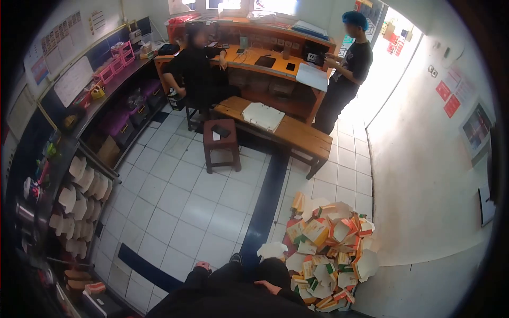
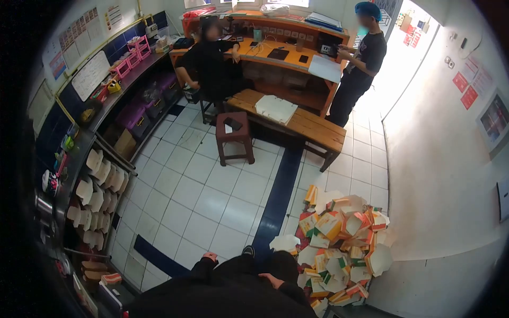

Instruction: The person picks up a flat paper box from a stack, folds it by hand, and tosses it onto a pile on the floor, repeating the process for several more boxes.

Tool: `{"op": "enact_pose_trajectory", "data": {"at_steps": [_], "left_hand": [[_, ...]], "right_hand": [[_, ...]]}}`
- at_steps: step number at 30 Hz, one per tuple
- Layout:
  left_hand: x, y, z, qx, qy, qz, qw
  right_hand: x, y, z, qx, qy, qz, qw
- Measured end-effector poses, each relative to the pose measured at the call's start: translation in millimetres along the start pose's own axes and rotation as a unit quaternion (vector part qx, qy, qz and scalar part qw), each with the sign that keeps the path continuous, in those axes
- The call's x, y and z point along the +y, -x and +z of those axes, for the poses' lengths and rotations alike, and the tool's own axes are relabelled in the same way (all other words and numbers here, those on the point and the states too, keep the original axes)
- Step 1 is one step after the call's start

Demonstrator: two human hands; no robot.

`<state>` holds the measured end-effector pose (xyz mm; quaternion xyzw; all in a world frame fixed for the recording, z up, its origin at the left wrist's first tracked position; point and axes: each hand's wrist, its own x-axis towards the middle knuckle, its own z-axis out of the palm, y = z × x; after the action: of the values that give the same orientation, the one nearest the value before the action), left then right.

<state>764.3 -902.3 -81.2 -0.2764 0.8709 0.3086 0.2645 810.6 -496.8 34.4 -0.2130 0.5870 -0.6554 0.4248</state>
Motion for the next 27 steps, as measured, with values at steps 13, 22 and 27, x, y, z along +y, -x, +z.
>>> {"op": "enact_pose_trajectory", "data": {"at_steps": [13, 22, 27], "left_hand": [[147.7, -177.6, -15.0, -0.191, -0.223, 0.019, 0.956], [390.8, -351.1, -18.6, -0.123, -0.134, 0.385, 0.905], [520.8, -372.6, -26.7, -0.016, 0.222, 0.046, 0.974]], "right_hand": [[-91.2, -125.5, -263.2, 0.019, 0.179, 0.044, 0.983], [-198.5, -129.7, -492.2, 0.056, 0.064, 0.026, 0.996], [-241.3, -139.8, -598.1, 0.083, 0.116, -0.023, 0.99]]}}
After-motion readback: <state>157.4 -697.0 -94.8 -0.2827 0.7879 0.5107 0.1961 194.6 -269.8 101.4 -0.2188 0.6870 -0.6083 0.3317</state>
